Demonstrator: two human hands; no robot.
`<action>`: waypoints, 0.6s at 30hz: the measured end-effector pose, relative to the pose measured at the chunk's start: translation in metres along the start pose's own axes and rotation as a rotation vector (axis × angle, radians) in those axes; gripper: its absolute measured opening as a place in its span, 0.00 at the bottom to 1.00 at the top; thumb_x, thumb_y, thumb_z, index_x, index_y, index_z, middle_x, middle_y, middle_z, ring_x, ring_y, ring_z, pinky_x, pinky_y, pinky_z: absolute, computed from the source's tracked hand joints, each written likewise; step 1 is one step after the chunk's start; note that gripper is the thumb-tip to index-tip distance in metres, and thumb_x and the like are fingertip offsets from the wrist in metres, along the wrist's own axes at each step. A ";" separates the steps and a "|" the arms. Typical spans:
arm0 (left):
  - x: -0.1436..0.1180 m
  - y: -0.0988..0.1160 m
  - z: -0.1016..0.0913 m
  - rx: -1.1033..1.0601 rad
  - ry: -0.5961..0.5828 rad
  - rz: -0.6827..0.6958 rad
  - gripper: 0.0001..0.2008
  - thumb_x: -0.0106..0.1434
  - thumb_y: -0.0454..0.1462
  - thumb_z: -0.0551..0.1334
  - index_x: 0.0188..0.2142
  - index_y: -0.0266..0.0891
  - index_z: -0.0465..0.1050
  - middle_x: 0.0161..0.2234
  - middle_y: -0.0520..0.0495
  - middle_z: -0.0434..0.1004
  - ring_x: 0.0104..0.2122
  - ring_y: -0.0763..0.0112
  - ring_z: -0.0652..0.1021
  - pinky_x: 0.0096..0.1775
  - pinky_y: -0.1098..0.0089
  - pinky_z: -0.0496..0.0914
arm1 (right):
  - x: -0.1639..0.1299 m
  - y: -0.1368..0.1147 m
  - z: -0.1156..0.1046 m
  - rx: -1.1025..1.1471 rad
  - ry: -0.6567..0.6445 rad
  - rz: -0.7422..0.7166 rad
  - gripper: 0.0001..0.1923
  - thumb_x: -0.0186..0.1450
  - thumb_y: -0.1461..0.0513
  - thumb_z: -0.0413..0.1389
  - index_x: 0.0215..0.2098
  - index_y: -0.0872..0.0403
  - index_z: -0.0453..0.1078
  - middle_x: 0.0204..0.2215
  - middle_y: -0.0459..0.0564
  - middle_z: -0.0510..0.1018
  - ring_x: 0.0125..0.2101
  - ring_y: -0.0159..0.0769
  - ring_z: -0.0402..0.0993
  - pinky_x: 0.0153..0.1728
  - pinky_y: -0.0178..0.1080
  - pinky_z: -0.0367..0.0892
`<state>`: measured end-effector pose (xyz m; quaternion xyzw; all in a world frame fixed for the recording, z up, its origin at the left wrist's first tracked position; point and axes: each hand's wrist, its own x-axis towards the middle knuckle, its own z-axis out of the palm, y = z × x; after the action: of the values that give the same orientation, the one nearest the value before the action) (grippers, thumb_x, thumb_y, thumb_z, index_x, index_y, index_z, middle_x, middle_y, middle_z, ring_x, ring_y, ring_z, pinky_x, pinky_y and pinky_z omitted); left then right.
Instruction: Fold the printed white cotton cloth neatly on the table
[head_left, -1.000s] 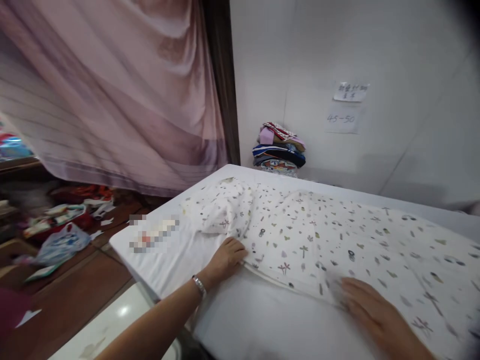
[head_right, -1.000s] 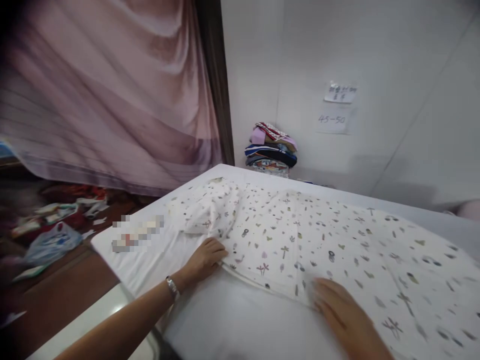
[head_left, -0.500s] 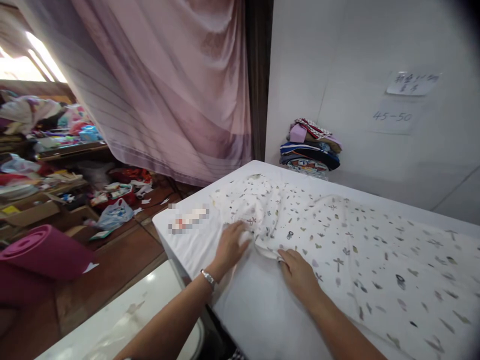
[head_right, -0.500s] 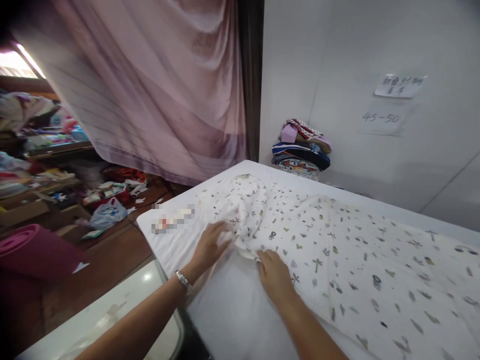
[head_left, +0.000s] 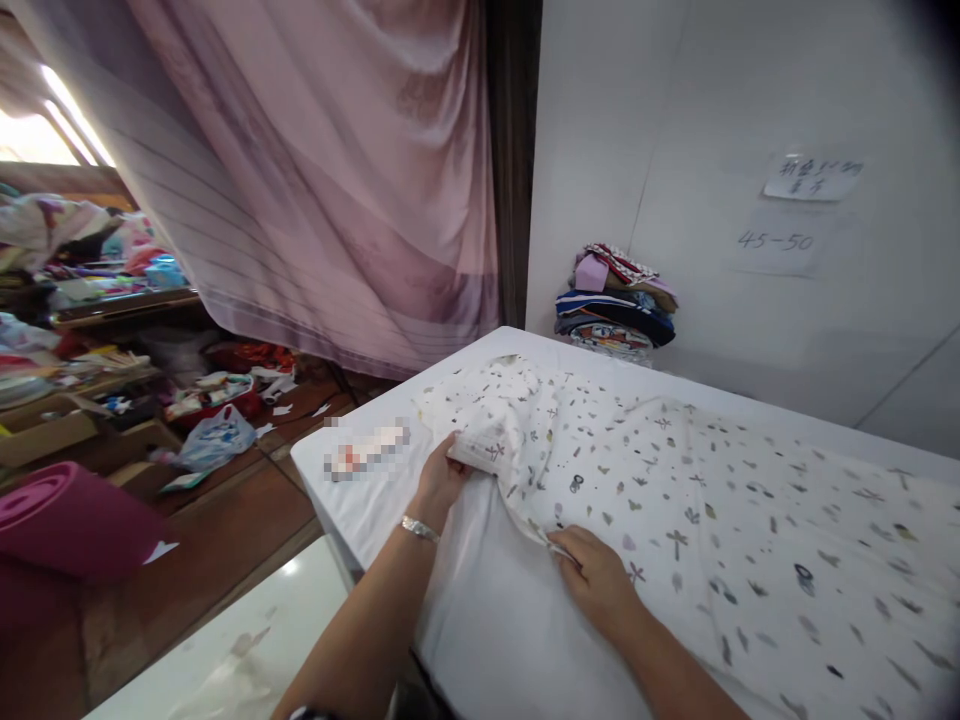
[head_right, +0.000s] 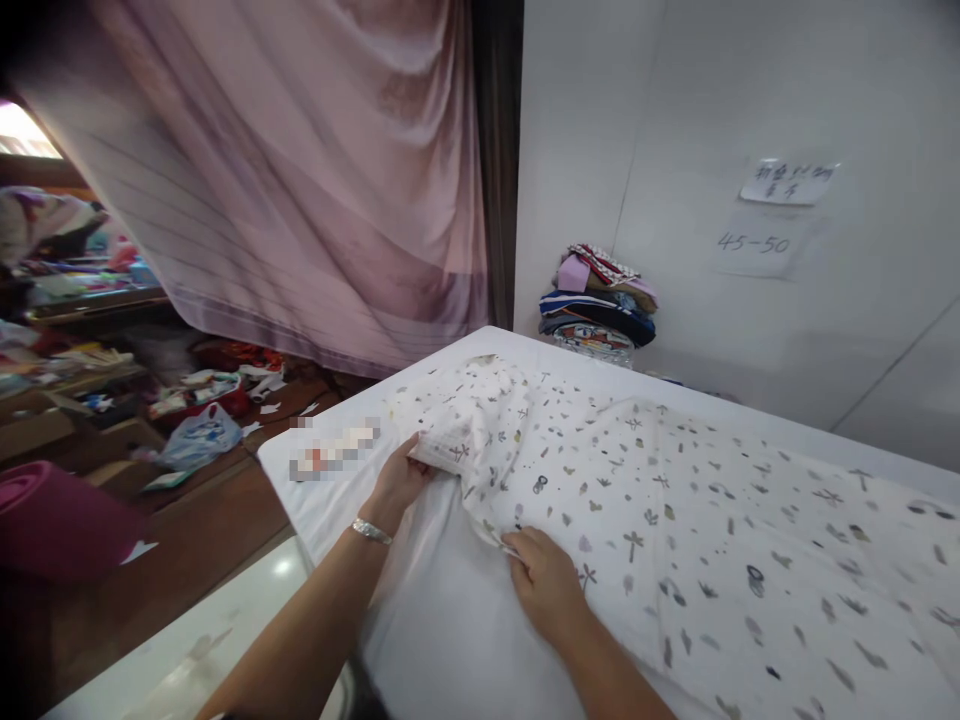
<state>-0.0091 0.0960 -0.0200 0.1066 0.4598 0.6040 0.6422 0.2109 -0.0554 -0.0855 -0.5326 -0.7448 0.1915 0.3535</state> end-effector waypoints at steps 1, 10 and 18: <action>0.003 0.001 0.000 0.012 0.020 0.034 0.02 0.60 0.32 0.60 0.32 0.34 0.71 0.27 0.47 0.74 0.25 0.72 0.75 0.28 0.73 0.71 | 0.000 0.000 0.000 0.003 -0.011 -0.001 0.15 0.63 0.63 0.46 0.43 0.50 0.73 0.36 0.49 0.77 0.39 0.40 0.74 0.41 0.41 0.70; 0.024 0.016 0.017 0.113 0.105 0.251 0.11 0.52 0.27 0.65 0.35 0.36 0.71 0.29 0.51 0.76 0.26 0.75 0.75 0.28 0.77 0.69 | 0.002 -0.002 -0.001 0.078 -0.020 0.028 0.16 0.61 0.64 0.48 0.43 0.48 0.73 0.37 0.50 0.77 0.40 0.42 0.73 0.43 0.44 0.69; 0.033 0.037 0.036 0.217 0.080 0.156 0.07 0.51 0.26 0.64 0.31 0.33 0.73 0.23 0.48 0.75 0.24 0.70 0.76 0.31 0.70 0.74 | 0.002 -0.002 0.000 0.098 0.000 0.022 0.15 0.61 0.63 0.48 0.42 0.47 0.72 0.35 0.49 0.77 0.38 0.42 0.73 0.41 0.44 0.69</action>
<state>-0.0134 0.1494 0.0103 0.1869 0.5380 0.6025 0.5592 0.2091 -0.0543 -0.0832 -0.5225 -0.7288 0.2317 0.3770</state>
